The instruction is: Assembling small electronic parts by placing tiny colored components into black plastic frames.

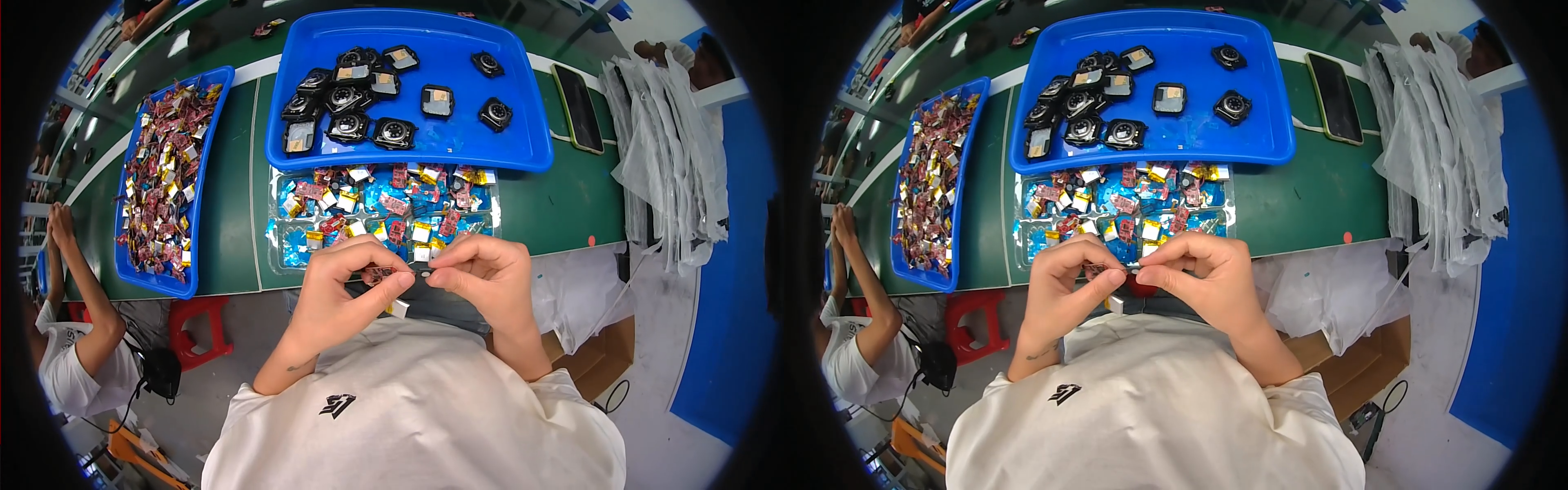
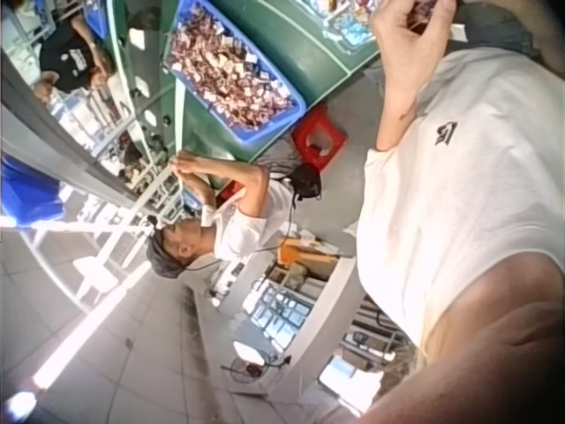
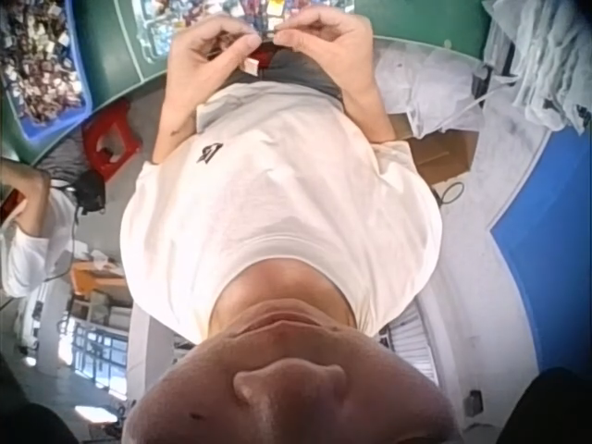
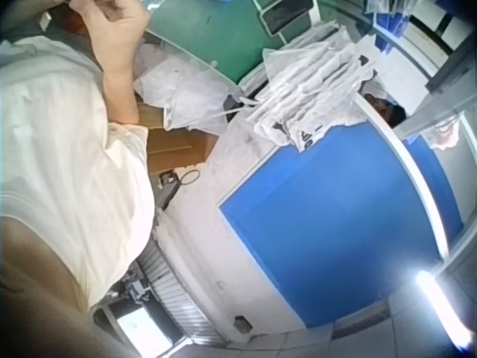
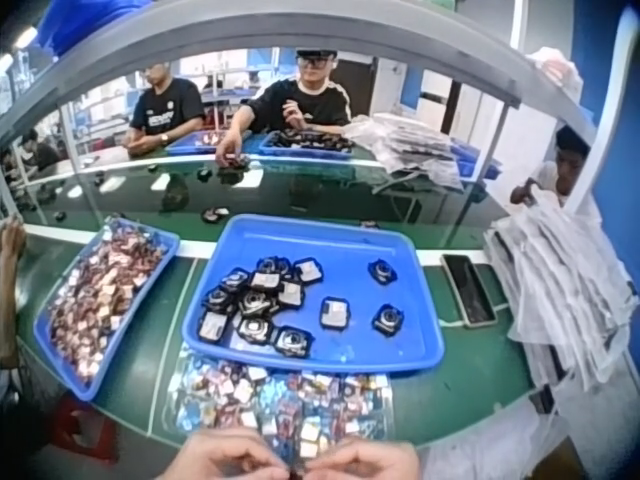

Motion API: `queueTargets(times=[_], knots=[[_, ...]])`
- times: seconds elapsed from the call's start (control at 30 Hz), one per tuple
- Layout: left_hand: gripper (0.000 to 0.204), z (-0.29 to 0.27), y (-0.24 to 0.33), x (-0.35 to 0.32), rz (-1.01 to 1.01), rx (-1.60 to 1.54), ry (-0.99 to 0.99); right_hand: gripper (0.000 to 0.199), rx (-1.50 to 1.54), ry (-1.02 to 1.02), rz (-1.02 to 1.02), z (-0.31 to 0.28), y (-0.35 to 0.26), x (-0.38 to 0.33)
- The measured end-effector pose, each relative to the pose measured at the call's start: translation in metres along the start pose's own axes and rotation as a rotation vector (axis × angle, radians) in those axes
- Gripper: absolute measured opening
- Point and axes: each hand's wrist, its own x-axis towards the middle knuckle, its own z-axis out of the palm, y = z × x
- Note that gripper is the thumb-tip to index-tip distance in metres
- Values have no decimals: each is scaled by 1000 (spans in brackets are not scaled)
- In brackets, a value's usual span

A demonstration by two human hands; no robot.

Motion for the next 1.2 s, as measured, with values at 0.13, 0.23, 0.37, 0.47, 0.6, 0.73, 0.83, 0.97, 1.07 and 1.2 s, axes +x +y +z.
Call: queueTargets(times=[0.13, 0.23, 0.37, 0.47, 0.6, 0.73, 0.83, 0.97, 1.07, 1.2], knots=[[6, 2, 1, -1, -55, -217, -11, 12, 246, -70, 87, 3, 1, -1], [3, 3, 0, 0, -64, -274, -17, 15, 279, -100, 176, 4, 1, 0], [4, 4, -2, 2, -40, -284, -14, 19, 230, -122, 229, 5, -3, 2], [6, 1, -4, 1, -34, -316, -59, 15, 227, 14, 140, 9, 1, 5], [6, 1, -4, 0, -18, -375, -80, 13, -559, 67, -325, -2, 0, 16], [4, -1, -1, 1, -1, -374, -21, 24, -809, -34, -448, -22, -8, 32], [2, -2, -4, -1, -20, -352, 7, 39, -850, 74, -434, -34, -26, 59], [2, 1, -1, -1, -9, -348, 7, 51, -1318, 71, -512, -77, -48, 101], [3, 2, -1, -2, -17, -345, 9, 43, -1363, -75, -439, -103, -48, 124], [3, 0, -2, -4, -10, -349, 6, 26, -1379, -186, -451, -110, -45, 134]])
